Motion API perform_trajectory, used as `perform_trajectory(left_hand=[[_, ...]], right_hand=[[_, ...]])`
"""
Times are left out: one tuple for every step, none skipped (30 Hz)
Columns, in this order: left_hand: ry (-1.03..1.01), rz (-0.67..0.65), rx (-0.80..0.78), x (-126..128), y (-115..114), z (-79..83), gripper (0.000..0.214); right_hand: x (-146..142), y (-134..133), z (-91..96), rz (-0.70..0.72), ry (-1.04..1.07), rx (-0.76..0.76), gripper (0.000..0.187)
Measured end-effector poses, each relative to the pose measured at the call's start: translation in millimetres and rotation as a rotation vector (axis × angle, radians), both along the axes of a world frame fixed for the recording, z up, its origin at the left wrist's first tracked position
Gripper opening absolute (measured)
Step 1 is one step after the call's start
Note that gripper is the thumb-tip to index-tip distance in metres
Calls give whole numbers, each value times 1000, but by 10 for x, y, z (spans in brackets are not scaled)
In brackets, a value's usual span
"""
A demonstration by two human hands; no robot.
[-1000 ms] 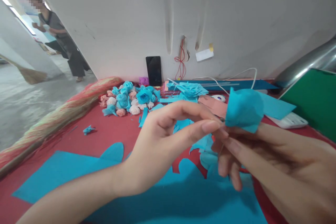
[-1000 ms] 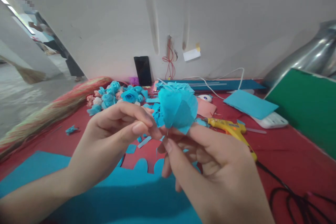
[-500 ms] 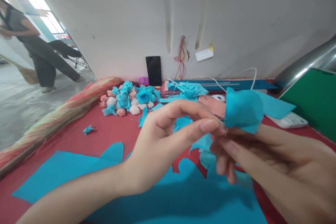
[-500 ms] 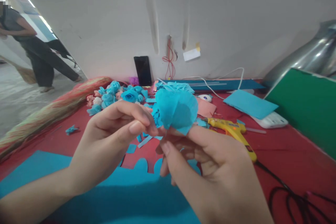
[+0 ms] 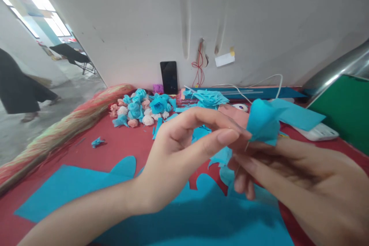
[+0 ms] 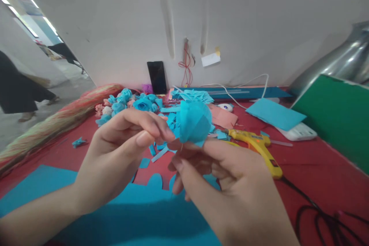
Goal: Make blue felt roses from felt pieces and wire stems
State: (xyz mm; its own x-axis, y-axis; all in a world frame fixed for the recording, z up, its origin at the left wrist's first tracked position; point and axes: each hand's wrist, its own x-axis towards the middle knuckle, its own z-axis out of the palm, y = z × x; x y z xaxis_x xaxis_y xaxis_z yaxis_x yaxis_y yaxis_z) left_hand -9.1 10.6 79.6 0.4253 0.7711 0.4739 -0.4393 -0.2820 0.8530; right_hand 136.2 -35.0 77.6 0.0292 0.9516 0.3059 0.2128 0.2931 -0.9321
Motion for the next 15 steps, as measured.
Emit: perform_trajectory(left_hand=[[-2, -8, 2, -1, -1, -1, 11], [-3, -16, 0, -3, -3, -1, 11], [-3, -25, -7, -5, -5, -2, 11], [-2, -31, -15, -7, -8, -2, 11], [-1, -36, -23, -9, -11, -2, 11], [-1, -36, -30, -10, -14, -1, 11], [-1, -33, -36, -10, -15, -1, 10], [1, -26, -43, -10, -16, 0, 10], [3, -17, -46, -9, -16, 2, 10], [5, -9, -46, -9, -15, 4, 10], [9, -3, -46, -9, -14, 6, 10], [13, 0, -45, -9, -14, 8, 9], [17, 1, -46, -10, -14, 10, 9], [21, 2, -51, -12, -15, 12, 9], [25, 2, -57, -15, -17, 12, 9]], right_hand=[[-8, 6, 9, -2, 19, 2, 16], [-15, 10, 14, -6, 40, -1, 15], [-20, 12, 14, -4, 59, -8, 15], [-24, 12, 10, 7, 74, -20, 15], [-26, 11, 3, 17, 86, -36, 14], [-28, 9, -4, 25, 93, -53, 14], [-28, 7, -11, 37, 100, -67, 13], [-28, 6, -16, 48, 102, -84, 11], [-25, 5, -18, 52, 113, -91, 10], [-20, 6, -19, 58, 119, -102, 10], [-13, 6, -20, 76, 117, -118, 10], [-2, 7, -21, 106, 110, -130, 10], [11, 8, -25, 142, 102, -149, 11], [24, 8, -32, 178, 96, -164, 11], [37, 9, -42, 213, 95, -173, 12]])
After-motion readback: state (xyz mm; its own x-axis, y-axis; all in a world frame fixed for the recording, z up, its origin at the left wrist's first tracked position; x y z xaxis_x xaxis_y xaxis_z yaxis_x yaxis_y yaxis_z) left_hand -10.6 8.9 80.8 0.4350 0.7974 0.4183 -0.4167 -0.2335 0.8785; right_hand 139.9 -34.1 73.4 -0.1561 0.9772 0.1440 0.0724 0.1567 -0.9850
